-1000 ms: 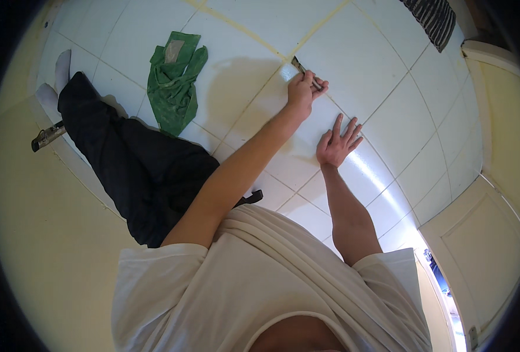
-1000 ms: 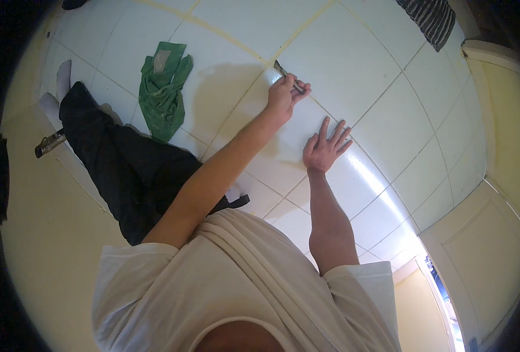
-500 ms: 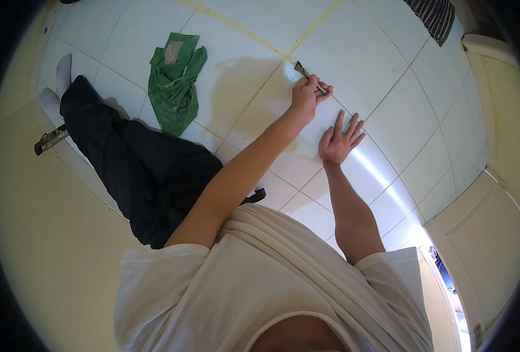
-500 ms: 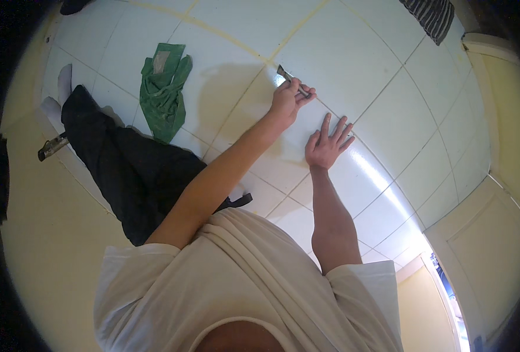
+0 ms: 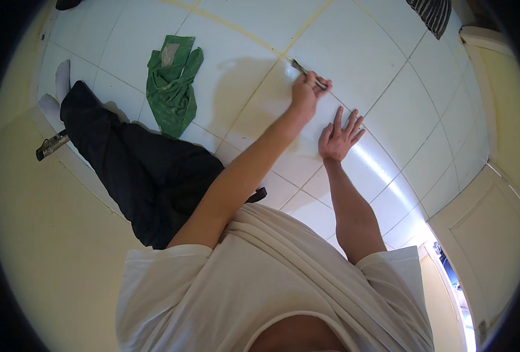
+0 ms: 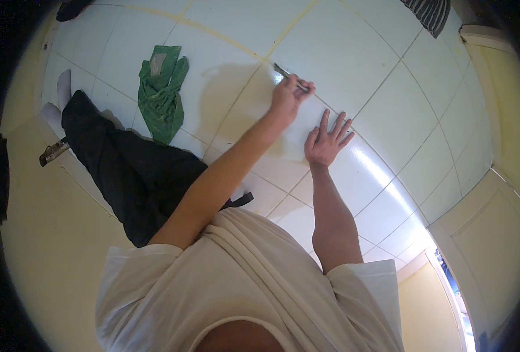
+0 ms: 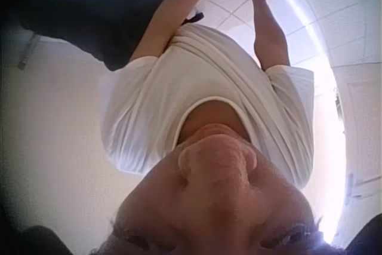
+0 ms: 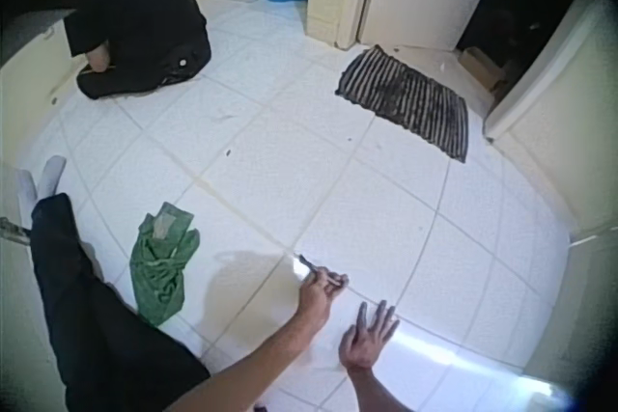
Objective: The person scrapes grout lines between floor tiles and wipes the surface with a cloth.
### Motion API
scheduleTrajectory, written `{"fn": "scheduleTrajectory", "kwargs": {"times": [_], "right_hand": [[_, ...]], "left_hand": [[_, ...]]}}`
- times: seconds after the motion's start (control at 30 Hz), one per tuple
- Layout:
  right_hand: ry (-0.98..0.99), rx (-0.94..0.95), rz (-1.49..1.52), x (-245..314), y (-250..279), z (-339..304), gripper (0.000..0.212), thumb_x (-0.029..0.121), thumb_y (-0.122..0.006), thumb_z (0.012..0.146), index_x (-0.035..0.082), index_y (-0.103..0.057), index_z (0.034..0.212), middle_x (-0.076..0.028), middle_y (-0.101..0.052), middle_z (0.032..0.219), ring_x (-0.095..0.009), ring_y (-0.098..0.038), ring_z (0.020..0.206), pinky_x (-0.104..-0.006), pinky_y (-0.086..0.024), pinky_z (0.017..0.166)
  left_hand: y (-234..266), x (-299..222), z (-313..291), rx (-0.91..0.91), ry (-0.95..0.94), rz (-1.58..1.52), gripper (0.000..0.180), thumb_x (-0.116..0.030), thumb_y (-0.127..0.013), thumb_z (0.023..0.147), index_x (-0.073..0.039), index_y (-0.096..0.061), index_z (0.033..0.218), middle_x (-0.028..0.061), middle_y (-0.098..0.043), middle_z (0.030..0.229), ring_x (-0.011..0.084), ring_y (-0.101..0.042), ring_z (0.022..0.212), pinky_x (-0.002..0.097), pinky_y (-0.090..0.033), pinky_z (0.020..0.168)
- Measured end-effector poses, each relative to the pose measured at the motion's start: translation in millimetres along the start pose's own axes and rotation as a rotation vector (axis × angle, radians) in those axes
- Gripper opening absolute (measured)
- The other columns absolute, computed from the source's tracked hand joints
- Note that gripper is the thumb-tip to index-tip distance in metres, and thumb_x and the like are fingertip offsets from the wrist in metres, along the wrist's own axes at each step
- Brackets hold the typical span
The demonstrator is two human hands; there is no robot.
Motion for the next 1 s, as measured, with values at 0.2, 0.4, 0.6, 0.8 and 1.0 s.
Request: {"fn": "scheduleTrajectory", "kwargs": {"times": [0.2, 0.4, 0.6, 0.8, 1.0], "right_hand": [[-0.021, 0.021, 0.011, -2, 0, 0, 0.065, 0.033, -0.044, 0.098, 0.025, -0.039, 0.162, -0.02, -0.02, 0.172, -0.046, -0.009, 0.16, -0.0676, -0.001, 0.125], [-0.024, 0.019, 0.01, -3, -1, 0, 0.065, 0.034, -0.044, 0.098, 0.025, -0.04, 0.162, -0.02, -0.02, 0.172, -0.046, -0.009, 0.159, -0.0682, -0.001, 0.124], [0.001, -0.013, 0.02, 1, 1, 0, 0.064, 0.03, -0.047, 0.097, 0.023, -0.044, 0.16, -0.02, -0.022, 0.172, -0.047, -0.01, 0.159, -0.0693, -0.003, 0.124], [-0.007, -0.004, 0.023, 0, 5, 0, 0.063, 0.028, -0.048, 0.097, 0.023, -0.044, 0.16, -0.019, -0.02, 0.172, -0.047, -0.011, 0.159, -0.0693, -0.004, 0.124], [-0.012, 0.013, 0.021, 2, 6, 2, 0.063, 0.028, -0.048, 0.097, 0.025, -0.042, 0.16, -0.019, -0.018, 0.173, -0.046, -0.009, 0.159, -0.0683, -0.003, 0.125]], "left_hand": [[-4, 9, -8, 0.044, 0.114, 0.131, 0.023, -0.022, -0.046, 0.113, -0.003, -0.05, 0.102, 0.0108, -0.059, 0.093, 0.0266, -0.067, 0.093, 0.0466, -0.061, 0.097], [-5, 45, -34, 0.004, 0.174, 0.201, 0.025, -0.025, -0.043, 0.114, -0.004, -0.052, 0.104, 0.0106, -0.06, 0.093, 0.0267, -0.068, 0.095, 0.0456, -0.06, 0.099], [3, -42, 7, -0.02, 0.03, 0.186, 0.026, -0.022, -0.043, 0.114, 0.001, -0.052, 0.107, 0.0119, -0.058, 0.09, 0.0295, -0.068, 0.095, 0.0482, -0.06, 0.1], [-10, -151, -8, 0.127, 0.232, 1.19, 0.033, -0.023, -0.047, 0.11, -0.003, -0.064, 0.129, 0.0088, -0.064, 0.085, 0.0296, -0.069, 0.094, 0.0417, -0.06, 0.088], [-45, -194, -2, 0.517, -0.751, 2.13, 0.027, -0.024, -0.062, 0.102, -0.012, -0.07, 0.125, 0.0123, -0.069, 0.094, 0.0332, -0.066, 0.099, 0.0436, -0.055, 0.084]]}}
Point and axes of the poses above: each hand's wrist, its own z-axis towards the middle knuckle, its own y-axis out of the back of the hand, x = y × z, the point moved 7 cm from there along z, towards the middle knuckle
